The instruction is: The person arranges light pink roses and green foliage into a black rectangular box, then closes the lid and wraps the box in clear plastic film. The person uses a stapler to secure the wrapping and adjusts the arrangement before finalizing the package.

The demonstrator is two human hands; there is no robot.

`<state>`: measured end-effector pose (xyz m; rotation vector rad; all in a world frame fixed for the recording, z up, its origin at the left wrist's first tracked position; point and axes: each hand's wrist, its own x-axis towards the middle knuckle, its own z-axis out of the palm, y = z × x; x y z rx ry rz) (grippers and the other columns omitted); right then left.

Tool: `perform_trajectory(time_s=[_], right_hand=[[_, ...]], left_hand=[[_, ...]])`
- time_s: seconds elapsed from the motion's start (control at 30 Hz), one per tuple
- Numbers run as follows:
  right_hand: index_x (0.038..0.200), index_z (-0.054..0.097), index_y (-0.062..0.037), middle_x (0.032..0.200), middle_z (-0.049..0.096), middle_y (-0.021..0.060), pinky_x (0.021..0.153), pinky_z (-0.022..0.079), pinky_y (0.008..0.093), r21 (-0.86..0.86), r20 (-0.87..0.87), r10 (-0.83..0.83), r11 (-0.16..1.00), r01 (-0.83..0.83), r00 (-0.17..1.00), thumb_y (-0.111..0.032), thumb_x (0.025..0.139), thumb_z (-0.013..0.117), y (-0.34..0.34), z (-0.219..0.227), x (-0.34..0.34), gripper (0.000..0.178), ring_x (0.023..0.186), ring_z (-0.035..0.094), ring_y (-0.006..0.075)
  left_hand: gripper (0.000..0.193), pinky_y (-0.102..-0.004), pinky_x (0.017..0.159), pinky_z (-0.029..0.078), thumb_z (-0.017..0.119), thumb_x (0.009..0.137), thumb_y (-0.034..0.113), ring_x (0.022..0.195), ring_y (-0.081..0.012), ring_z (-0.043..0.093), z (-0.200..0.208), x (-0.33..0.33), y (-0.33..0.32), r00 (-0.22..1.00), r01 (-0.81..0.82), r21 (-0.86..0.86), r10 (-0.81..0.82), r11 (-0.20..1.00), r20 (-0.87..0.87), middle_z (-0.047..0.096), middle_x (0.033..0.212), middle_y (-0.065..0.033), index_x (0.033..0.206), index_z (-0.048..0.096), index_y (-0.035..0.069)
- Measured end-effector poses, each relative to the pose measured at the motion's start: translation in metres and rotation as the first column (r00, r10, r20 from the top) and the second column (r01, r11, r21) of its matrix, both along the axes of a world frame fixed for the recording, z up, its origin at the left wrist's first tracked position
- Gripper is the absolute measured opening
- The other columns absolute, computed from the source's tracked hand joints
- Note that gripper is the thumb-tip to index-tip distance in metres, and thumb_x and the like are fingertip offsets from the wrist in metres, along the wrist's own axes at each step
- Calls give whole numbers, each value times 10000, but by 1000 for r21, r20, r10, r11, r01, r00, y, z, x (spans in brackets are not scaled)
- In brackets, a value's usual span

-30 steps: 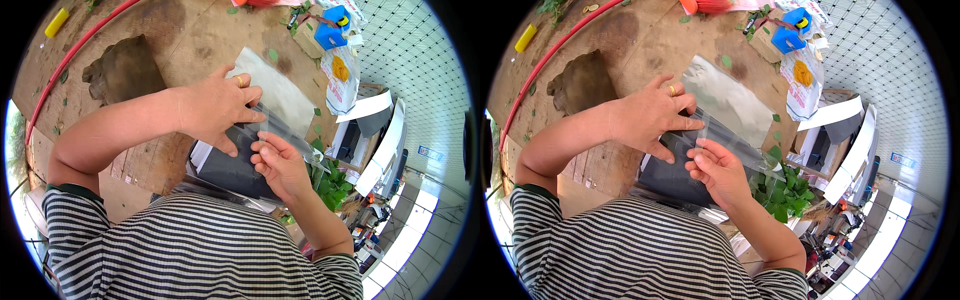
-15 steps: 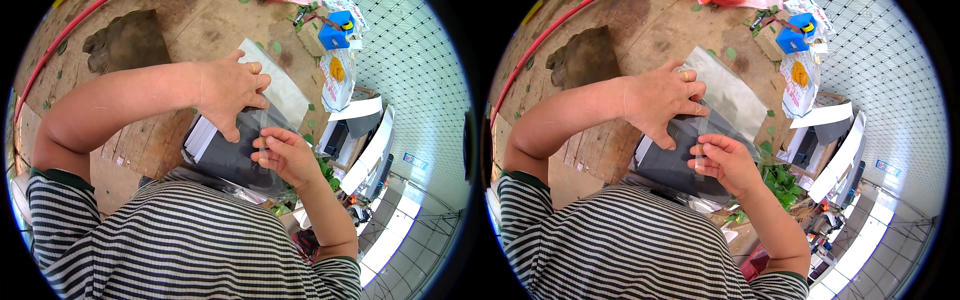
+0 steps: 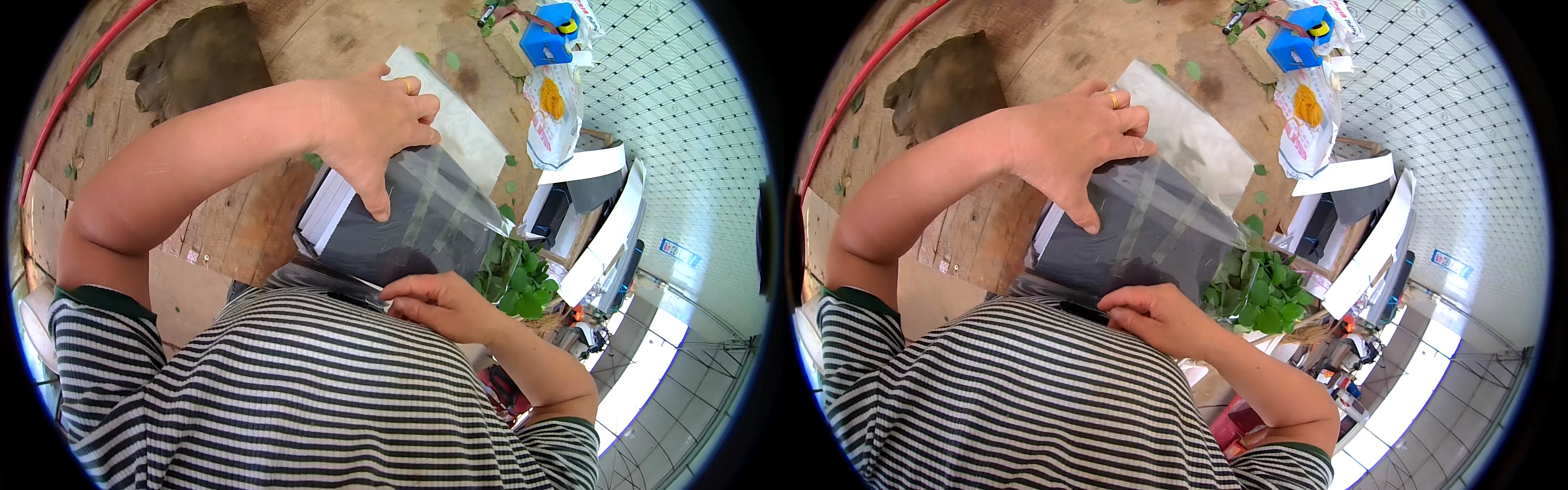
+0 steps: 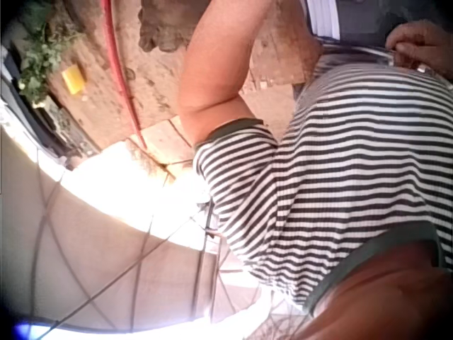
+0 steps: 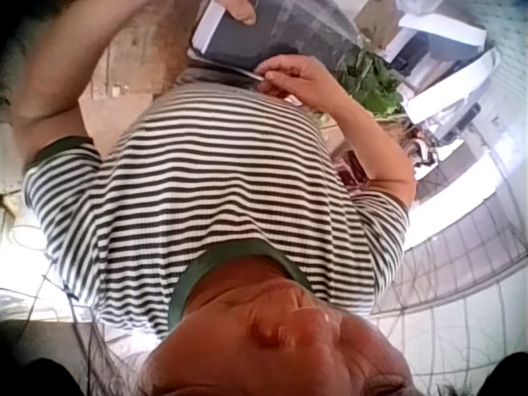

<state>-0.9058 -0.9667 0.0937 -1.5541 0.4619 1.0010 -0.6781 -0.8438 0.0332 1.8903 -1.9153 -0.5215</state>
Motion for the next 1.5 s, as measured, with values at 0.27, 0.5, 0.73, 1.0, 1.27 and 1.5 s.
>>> perform_trajectory(time_s=[0.27,0.5,0.73,1.0,1.27,1.5], right_hand=[[1165,593,-1,981,681,94,788,493,297,-282,439,189,957,-65,878,-209,928,583,-104,62,123,316,900,642,157],[1215,538,53,1124,628,224,901,460,372,-505,855,27,273,819,519,-370,913,509,-370,-48,249,520,1068,603,323],[1295,415,85,935,688,157,638,525,318,-271,644,-590,419,867,486,-197,921,548,-373,-82,311,488,745,639,196],[1374,362,52,923,675,89,828,392,309,171,675,-683,514,840,280,-202,889,622,-287,-41,159,606,953,569,122],[996,570,-94,897,671,46,848,403,294,361,277,-860,507,783,429,-226,932,595,-180,-37,42,149,911,599,135],[940,573,-94,867,679,53,766,427,275,388,299,-842,536,750,448,-250,952,561,-176,-44,42,157,786,599,110]], left_hand=[[929,-411,939,317,741,528,666,997,-258,475,11,6,-1,998,-66,-67,65,996,-17,512,1027,-94,1192,589,34],[709,-514,911,310,630,643,732,874,-276,501,19,-14,-29,967,-225,-135,238,965,89,507,885,-90,927,681,84],[783,-623,1028,212,695,658,645,972,-280,592,22,-15,-31,966,-241,61,234,969,106,599,943,-94,1169,564,66],[855,-521,1032,274,800,639,526,1000,-252,599,42,14,-50,959,-105,135,136,985,-250,622,1026,-91,1299,488,81],[581,-302,843,446,578,882,536,899,-120,589,6,64,-247,268,-272,377,446,885,-854,628,998,-34,1196,570,47],[242,-271,487,455,719,815,229,544,-106,569,-44,87,-365,60,-638,310,446,705,-893,674,799,-72,868,669,-1]])
